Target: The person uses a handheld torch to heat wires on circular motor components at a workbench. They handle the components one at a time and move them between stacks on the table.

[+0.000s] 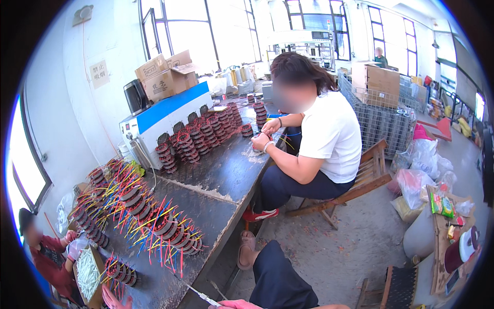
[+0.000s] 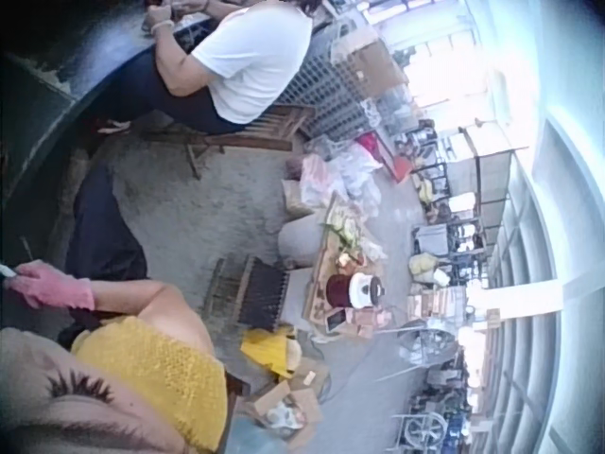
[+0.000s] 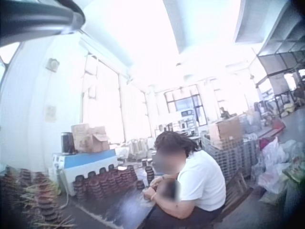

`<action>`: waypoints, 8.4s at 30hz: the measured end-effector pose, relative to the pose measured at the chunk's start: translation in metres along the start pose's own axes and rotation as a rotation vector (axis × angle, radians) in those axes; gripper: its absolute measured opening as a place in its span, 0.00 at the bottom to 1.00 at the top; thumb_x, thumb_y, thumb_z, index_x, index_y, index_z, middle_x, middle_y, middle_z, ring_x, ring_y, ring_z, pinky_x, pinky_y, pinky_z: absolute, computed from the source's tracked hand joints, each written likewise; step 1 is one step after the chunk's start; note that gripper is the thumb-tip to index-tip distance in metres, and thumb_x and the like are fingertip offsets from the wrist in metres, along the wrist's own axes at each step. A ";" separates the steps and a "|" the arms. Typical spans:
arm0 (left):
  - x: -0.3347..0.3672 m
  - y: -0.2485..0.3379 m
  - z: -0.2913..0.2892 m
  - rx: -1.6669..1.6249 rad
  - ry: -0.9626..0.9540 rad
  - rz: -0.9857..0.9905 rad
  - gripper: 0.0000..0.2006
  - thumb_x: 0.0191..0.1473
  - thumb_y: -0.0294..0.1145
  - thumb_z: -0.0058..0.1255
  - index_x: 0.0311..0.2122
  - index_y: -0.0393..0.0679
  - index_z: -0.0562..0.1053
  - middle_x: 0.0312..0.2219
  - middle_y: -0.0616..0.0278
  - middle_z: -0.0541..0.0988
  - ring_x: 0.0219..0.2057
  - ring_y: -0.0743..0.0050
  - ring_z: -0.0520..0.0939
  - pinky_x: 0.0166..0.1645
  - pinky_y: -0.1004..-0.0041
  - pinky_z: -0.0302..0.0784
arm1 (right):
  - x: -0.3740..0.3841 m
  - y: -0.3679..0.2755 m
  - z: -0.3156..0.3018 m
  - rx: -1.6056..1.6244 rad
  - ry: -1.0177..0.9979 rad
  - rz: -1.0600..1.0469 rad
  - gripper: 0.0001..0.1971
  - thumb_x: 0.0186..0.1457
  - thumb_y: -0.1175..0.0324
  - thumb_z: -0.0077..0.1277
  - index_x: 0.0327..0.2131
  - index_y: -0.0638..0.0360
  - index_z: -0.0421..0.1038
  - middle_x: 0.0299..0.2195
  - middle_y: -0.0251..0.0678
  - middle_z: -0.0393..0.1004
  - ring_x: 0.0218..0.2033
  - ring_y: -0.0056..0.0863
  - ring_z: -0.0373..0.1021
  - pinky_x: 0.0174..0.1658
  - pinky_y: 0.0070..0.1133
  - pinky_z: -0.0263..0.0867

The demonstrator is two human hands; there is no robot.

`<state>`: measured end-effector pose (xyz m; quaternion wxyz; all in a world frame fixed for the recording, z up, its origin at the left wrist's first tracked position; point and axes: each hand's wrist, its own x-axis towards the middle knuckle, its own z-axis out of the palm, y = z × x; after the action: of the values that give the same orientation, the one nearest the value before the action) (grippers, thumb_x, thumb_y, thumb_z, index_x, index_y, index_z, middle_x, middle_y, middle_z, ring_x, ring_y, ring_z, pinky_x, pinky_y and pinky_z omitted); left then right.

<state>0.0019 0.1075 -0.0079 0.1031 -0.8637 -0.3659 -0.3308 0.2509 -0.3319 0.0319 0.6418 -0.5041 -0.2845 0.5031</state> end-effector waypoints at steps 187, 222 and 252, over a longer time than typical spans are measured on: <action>0.207 0.297 -0.072 -0.483 -0.363 0.396 0.48 0.26 0.46 0.71 0.56 0.37 0.65 0.48 0.49 0.71 0.52 0.50 0.71 0.58 0.61 0.65 | -0.015 -0.050 -0.039 0.253 0.252 -0.118 0.16 0.66 0.57 0.39 0.41 0.58 0.70 0.13 0.24 0.61 0.11 0.13 0.54 0.15 0.13 0.48; -0.063 0.090 -0.054 -0.264 -0.570 0.000 0.52 0.27 0.48 0.69 0.60 0.38 0.60 0.52 0.44 0.66 0.55 0.42 0.65 0.60 0.56 0.59 | 0.045 0.010 0.066 -0.053 -0.265 0.170 0.22 0.66 0.53 0.38 0.54 0.57 0.67 0.16 0.23 0.58 0.19 0.12 0.54 0.25 0.15 0.51; -0.066 0.087 -0.049 -0.287 -0.592 -0.016 0.52 0.29 0.46 0.69 0.61 0.40 0.58 0.55 0.44 0.63 0.56 0.43 0.64 0.61 0.55 0.58 | 0.040 0.007 0.063 -0.030 -0.262 0.168 0.22 0.66 0.53 0.38 0.54 0.58 0.67 0.16 0.23 0.59 0.19 0.12 0.54 0.24 0.15 0.51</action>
<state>0.0044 -0.0122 -0.0077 -0.1331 -0.9252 -0.3365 -0.1146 0.2069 -0.2719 0.0400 0.5471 -0.4656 -0.3301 0.6124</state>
